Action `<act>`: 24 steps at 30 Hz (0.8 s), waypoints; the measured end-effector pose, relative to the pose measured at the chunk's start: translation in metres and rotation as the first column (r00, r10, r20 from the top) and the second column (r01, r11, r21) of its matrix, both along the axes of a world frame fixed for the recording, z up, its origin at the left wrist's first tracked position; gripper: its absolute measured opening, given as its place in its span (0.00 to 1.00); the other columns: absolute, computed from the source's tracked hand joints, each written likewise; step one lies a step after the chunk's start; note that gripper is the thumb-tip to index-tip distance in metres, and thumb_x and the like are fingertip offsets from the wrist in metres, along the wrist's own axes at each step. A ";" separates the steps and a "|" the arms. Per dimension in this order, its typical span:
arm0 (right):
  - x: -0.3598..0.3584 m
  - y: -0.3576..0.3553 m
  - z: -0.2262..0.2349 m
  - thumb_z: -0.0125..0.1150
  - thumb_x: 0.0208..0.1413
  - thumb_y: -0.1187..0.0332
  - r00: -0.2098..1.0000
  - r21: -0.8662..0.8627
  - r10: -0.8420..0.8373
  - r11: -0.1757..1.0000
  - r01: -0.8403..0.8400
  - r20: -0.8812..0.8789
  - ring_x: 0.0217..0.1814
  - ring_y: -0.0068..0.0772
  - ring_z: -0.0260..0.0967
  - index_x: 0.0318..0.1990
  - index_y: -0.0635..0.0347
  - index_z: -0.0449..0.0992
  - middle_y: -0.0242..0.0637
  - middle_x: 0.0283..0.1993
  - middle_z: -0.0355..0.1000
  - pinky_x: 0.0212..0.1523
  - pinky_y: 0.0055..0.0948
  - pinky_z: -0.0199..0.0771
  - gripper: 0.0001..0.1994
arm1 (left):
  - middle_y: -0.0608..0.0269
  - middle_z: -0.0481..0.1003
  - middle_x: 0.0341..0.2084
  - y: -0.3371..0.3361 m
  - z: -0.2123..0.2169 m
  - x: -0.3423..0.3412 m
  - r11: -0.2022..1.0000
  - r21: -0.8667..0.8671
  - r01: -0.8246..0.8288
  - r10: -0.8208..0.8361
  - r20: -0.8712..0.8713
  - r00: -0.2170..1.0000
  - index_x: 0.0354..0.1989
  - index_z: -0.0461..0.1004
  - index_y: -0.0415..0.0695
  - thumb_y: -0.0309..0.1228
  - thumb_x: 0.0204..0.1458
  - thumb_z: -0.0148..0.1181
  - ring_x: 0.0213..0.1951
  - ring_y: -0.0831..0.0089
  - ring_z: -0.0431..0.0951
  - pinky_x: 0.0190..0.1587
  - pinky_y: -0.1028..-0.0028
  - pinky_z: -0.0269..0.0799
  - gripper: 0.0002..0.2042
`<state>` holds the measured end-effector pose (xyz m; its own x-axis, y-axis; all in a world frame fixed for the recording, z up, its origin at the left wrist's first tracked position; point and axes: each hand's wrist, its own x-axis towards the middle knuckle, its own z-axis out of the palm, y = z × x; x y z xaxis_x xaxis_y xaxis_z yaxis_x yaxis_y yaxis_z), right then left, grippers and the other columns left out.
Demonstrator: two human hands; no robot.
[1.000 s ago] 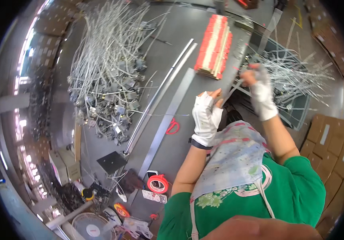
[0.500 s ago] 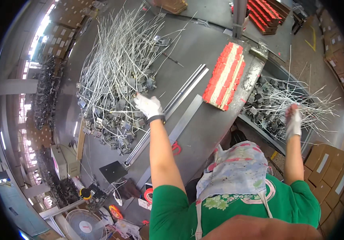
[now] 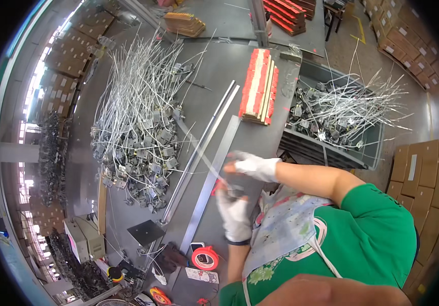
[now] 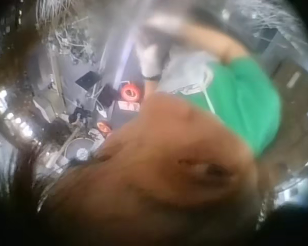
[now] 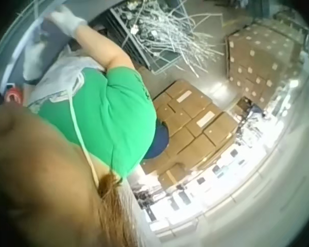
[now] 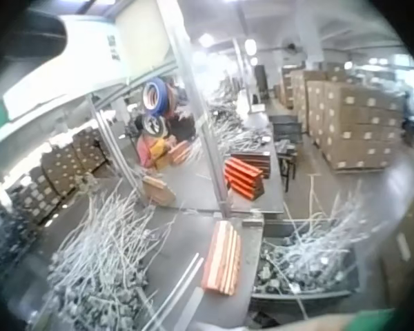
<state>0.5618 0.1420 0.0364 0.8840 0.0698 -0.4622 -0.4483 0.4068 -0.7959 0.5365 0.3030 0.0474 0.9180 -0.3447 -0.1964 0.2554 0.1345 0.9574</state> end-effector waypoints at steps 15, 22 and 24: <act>0.031 -0.069 0.008 0.46 0.60 0.59 0.566 0.220 -0.816 0.577 0.787 0.117 0.19 0.13 0.49 0.46 0.53 0.67 0.24 0.23 0.58 0.19 0.14 0.51 0.12 | 0.49 0.68 0.42 -0.055 -0.033 0.043 0.667 0.738 -0.103 -0.529 0.566 0.632 0.52 0.62 0.39 0.32 0.33 0.67 0.44 0.52 0.67 0.46 0.59 0.63 0.33; 0.027 -0.189 -0.047 0.48 0.58 0.64 0.262 0.519 -0.932 0.098 0.849 -0.251 0.15 0.14 0.45 0.42 0.58 0.66 0.22 0.19 0.54 0.13 0.14 0.45 0.10 | 0.57 0.76 0.31 -0.155 -0.071 0.047 0.831 0.466 0.302 -0.475 0.314 0.822 0.43 0.74 0.40 0.24 0.52 0.50 0.33 0.75 0.73 0.40 0.76 0.67 0.11; 0.029 -0.210 -0.067 0.48 0.58 0.63 0.130 0.530 -0.953 -0.037 0.847 -0.274 0.15 0.15 0.45 0.40 0.58 0.66 0.22 0.18 0.55 0.13 0.15 0.46 0.09 | 0.57 0.76 0.31 -0.168 -0.085 0.033 0.810 0.509 0.291 -0.483 0.298 0.823 0.45 0.73 0.41 0.24 0.52 0.51 0.32 0.75 0.74 0.38 0.77 0.68 0.12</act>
<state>0.5910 -0.0683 -0.0305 0.4125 -0.7055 -0.5763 0.6964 0.6520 -0.2998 0.5693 0.1346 -0.0379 0.7509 -0.6577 -0.0605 -0.2172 -0.3325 0.9177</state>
